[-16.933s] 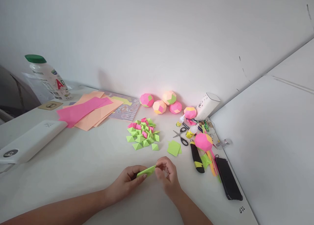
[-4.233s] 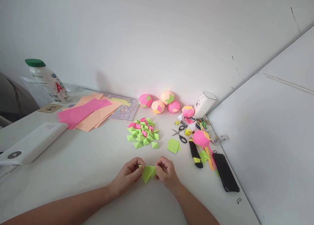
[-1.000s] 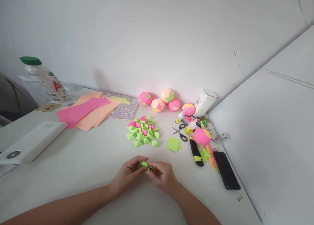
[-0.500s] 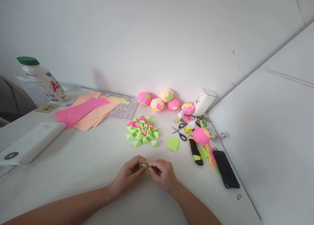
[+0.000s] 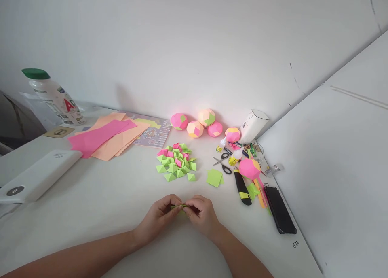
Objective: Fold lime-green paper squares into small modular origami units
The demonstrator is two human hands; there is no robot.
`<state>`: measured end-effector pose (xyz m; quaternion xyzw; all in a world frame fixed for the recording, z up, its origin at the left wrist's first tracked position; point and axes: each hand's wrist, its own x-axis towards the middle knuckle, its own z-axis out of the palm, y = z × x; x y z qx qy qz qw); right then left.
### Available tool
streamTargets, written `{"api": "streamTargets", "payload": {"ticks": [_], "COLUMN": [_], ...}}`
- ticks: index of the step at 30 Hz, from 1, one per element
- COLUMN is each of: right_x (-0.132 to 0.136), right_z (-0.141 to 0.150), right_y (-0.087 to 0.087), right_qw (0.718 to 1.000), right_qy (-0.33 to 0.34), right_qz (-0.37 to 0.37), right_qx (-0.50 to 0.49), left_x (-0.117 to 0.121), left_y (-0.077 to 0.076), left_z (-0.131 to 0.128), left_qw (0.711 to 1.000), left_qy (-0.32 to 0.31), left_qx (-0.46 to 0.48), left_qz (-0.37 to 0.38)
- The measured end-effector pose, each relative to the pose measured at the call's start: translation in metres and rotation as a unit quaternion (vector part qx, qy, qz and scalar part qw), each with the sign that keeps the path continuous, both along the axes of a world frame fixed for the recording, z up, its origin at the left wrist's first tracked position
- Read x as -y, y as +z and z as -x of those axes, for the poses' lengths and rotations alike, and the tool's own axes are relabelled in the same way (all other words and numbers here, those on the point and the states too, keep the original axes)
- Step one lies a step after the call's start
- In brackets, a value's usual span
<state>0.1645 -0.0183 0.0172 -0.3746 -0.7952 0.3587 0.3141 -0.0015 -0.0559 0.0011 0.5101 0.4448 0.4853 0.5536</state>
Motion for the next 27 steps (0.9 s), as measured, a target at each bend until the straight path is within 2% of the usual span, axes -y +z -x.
{"api": "streamTargets", "payload": {"ticks": [8, 14, 17, 22, 27], "right_x": [0.0012, 0.0031, 0.0047, 0.0063, 0.0047], "right_z": [-0.0001, 0.0006, 0.0001, -0.0009, -0.0014], "right_y": [-0.0006, 0.0016, 0.0022, 0.0025, 0.0056], "right_qw": [1.0, 1.0, 0.999, 0.997, 0.987], "right_qy": [0.005, 0.005, 0.015, 0.022, 0.002], "right_qz": [0.008, 0.019, 0.027, 0.071, 0.144], "right_qx": [-0.016, -0.009, -0.012, -0.027, -0.074], "left_x": [0.0006, 0.0007, 0.0012, 0.0023, 0.0024], "left_y": [0.0017, 0.0015, 0.0037, 0.0083, 0.0067], "left_z": [-0.0001, 0.0006, -0.0002, -0.001, -0.0004], "left_qw": [1.0, 0.999, 0.999, 0.999, 0.998], "left_qy": [-0.012, -0.004, -0.015, -0.031, -0.034], "left_qx": [0.004, -0.04, -0.041, -0.023, -0.04], "left_qz": [-0.004, -0.029, -0.014, 0.023, 0.026]}}
